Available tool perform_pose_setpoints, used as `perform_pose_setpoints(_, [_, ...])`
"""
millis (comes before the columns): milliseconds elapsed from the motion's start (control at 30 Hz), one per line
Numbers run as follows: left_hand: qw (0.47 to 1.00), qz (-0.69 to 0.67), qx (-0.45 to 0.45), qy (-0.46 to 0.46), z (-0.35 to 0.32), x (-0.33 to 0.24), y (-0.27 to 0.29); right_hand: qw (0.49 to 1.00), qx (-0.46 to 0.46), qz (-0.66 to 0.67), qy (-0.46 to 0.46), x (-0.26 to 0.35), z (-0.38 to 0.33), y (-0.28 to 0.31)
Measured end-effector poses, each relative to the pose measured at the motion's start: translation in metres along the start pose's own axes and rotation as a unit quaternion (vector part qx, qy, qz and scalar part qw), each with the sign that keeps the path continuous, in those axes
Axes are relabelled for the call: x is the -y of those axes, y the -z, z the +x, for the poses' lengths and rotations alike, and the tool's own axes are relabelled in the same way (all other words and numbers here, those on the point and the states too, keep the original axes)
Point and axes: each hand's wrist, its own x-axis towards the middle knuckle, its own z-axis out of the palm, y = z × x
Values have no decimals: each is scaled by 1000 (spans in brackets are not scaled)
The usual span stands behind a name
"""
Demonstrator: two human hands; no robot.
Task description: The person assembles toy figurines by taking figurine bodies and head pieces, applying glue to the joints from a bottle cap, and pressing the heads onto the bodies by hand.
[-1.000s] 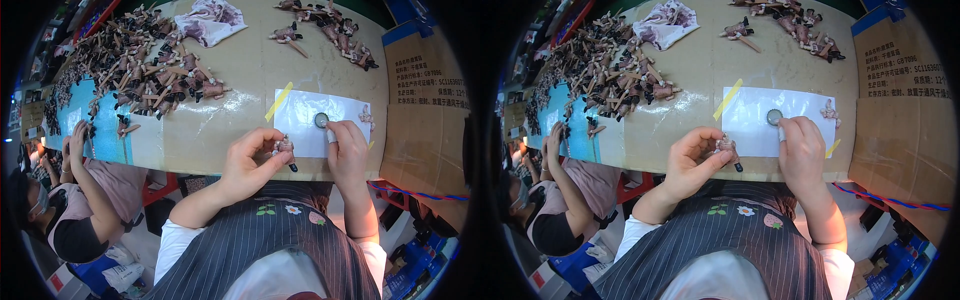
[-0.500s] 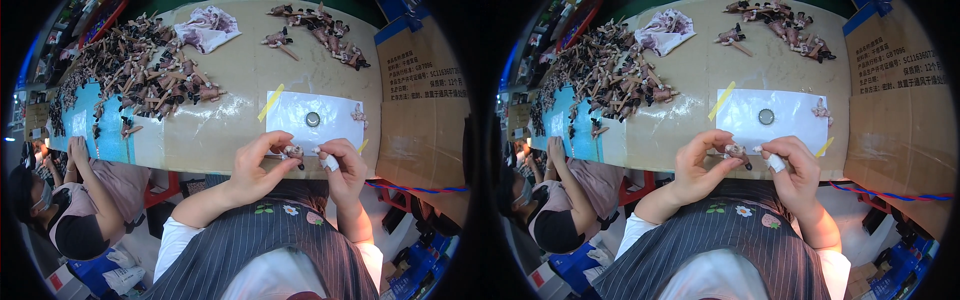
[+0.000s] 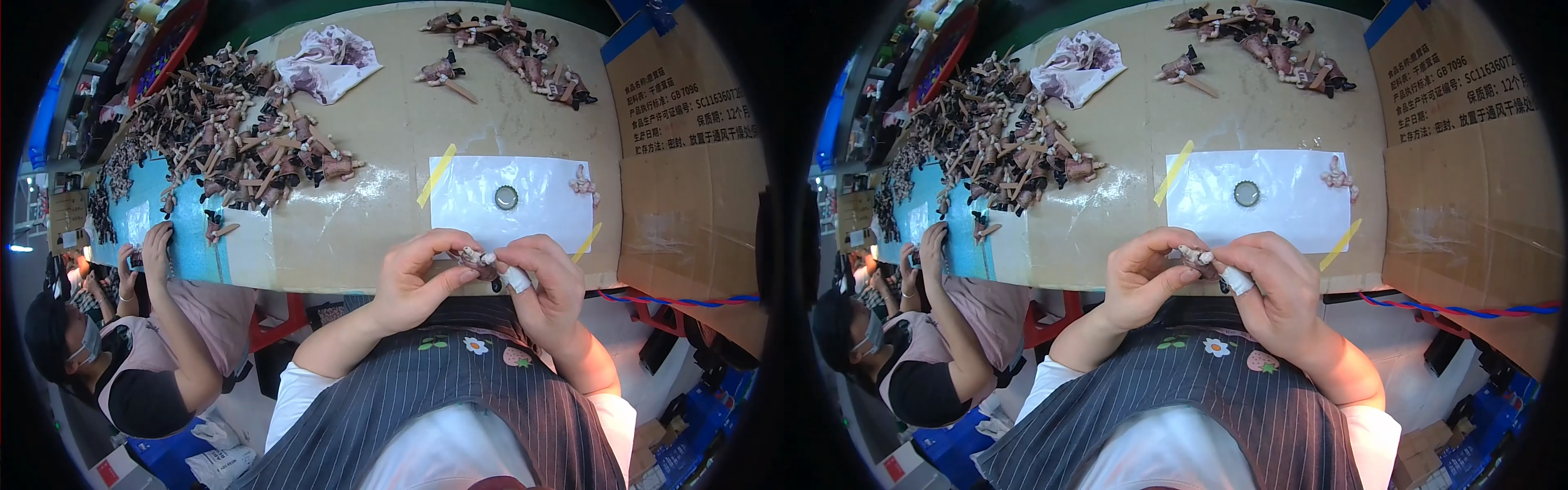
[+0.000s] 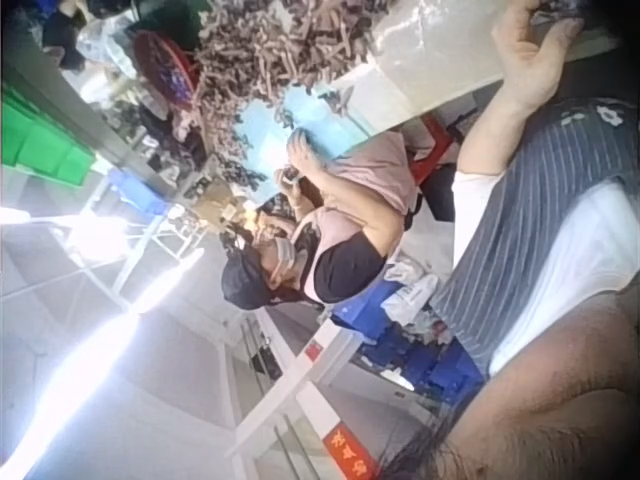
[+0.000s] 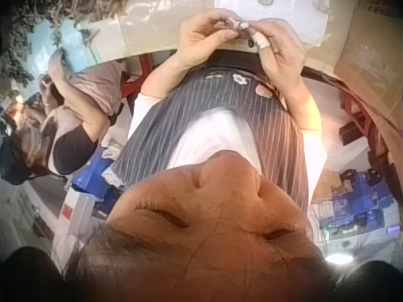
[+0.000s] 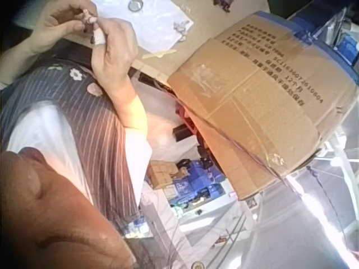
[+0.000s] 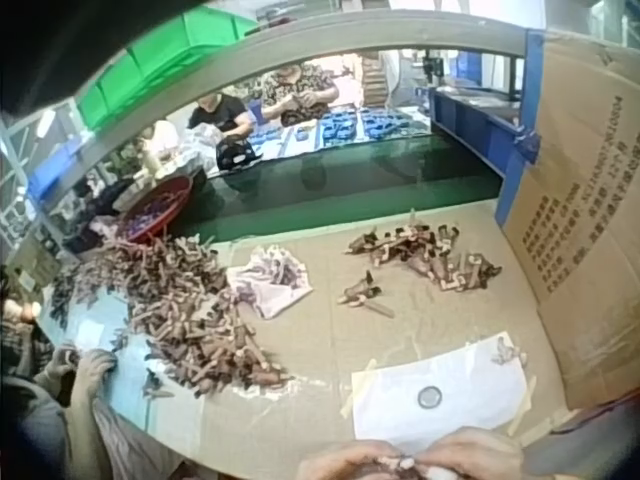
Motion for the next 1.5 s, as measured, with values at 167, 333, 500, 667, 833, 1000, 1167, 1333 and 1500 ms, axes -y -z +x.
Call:
perform_pose_setpoints(167, [999, 44, -7, -9, 1, -2, -1, 999, 14, -33, 17, -3, -2, 2])
perform_pose_setpoints(333, [989, 145, 10, -39, 6, -11, -1, 991, 32, -100, 85, -2, -2, 8])
perform_pose_setpoints(500, [937, 320, 46, -129, 9, -26, -9, 972, 65, -158, 160, 2, -1, 18])
perform_pose_setpoints(667, [917, 365, 30, -156, 4, -28, -18, 968, 90, -154, 175, 2, -3, 22])
perform_pose_setpoints(833, [922, 355, 12, -152, -3, -25, -24, 977, 106, -113, 147, 3, -7, 21])
perform_pose_setpoints(1000, [905, 376, -11, -200, -8, -22, -30, 973, 81, -90, 195, -3, -12, 17])
perform_pose_setpoints(1167, [885, 402, -7, -234, -9, -21, -35, 970, 80, -76, 217, -11, -18, 19])
perform_pose_setpoints(1333, [880, 402, 11, -254, -4, -26, -35, 973, 63, -44, 217, -24, -29, 20])
perform_pose_setpoints(1500, [905, 365, 66, -208, 0, -29, -36, 980, 72, -36, 181, -24, -41, 25])
